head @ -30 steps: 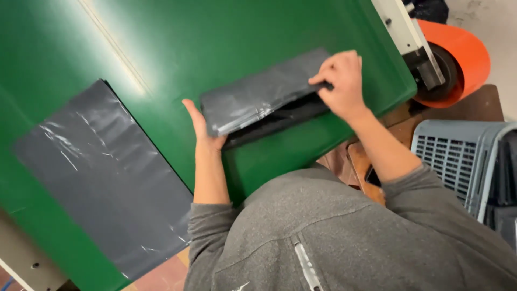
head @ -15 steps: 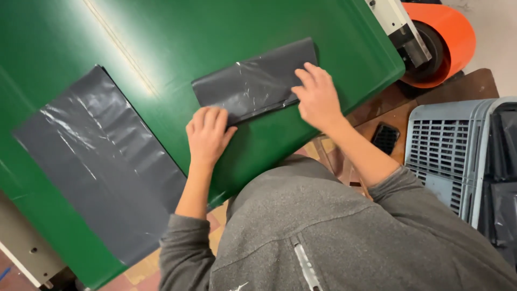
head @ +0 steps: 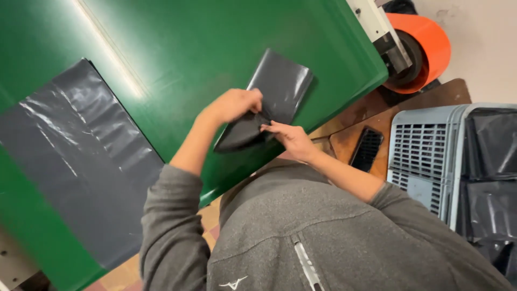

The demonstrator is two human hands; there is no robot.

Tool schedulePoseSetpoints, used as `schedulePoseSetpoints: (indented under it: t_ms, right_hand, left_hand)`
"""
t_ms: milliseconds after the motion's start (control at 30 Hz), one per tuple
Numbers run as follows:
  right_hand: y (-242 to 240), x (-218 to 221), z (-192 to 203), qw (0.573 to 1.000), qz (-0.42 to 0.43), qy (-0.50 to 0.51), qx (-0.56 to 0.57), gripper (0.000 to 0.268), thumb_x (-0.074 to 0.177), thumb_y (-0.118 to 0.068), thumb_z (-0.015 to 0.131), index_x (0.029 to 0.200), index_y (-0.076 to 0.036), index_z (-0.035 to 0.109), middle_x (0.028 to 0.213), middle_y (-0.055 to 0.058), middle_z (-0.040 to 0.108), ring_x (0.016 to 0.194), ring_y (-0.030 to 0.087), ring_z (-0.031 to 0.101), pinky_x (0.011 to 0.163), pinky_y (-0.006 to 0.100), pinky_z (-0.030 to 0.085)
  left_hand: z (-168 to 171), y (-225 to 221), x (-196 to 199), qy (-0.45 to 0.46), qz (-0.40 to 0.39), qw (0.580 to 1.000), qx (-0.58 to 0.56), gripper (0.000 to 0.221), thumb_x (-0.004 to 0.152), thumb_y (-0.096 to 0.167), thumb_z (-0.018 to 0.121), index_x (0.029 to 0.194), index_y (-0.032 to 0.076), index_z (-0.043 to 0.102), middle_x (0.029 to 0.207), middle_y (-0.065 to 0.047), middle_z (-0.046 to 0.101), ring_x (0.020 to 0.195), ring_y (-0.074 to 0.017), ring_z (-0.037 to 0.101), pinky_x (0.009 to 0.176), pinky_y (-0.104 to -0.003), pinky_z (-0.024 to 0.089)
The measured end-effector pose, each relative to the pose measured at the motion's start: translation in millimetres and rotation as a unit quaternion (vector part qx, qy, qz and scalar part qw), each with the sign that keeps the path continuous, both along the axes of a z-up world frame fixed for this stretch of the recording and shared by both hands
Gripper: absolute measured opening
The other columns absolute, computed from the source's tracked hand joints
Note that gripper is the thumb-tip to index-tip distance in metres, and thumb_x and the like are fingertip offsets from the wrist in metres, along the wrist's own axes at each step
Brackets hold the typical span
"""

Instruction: Folding black plastic bags on a conveyor belt and organizing them into a crate.

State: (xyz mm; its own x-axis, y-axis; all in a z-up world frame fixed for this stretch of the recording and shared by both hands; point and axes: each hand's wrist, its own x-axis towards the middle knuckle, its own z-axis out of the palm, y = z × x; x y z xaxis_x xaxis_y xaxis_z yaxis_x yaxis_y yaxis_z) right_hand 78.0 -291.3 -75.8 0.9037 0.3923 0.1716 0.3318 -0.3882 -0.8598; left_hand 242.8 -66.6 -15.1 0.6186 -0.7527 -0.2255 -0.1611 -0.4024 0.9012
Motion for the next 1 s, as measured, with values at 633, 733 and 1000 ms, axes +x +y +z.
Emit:
schedulePoseSetpoints:
  t_ms: [633,733,1000]
  right_hand:
    - [7,92,69,0.963,-0.178,-0.16,-0.123,0.021,0.094,-0.011,0.071,0.113,-0.007,0.064,0.117,0.012,0.063,0.113,0.033,0.064,0.098,0.042,0.051]
    - [21,117,54,0.964,-0.078,-0.212,-0.142,0.045,0.093,-0.012,0.065,0.135,-0.001,0.055,0.143,0.018,0.054,0.137,0.04,0.048,0.114,0.053,0.037]
    - [20,120,19,0.929,0.012,-0.138,-0.344,0.065,0.097,-0.027,0.061,0.155,-0.005,0.047,0.164,0.02,0.037,0.156,0.042,0.022,0.121,0.068,0.013]
  left_hand:
    - [-57,-53,-11,-0.306,0.309,0.881,0.184,0.033,0.095,0.042,0.067,0.089,0.01,0.061,0.083,-0.009,0.071,0.069,-0.0356,0.068,0.059,-0.049,0.053]
    - [-55,-54,-14,-0.354,0.335,0.854,0.184,0.023,0.094,0.035,0.067,0.094,0.014,0.061,0.087,-0.006,0.07,0.074,-0.0316,0.068,0.06,-0.047,0.052]
    - [0,22,-102,-0.396,0.386,0.784,0.284,0.018,0.089,0.02,0.066,0.106,0.019,0.061,0.104,-0.001,0.061,0.103,-0.0259,0.059,0.071,-0.044,0.047]
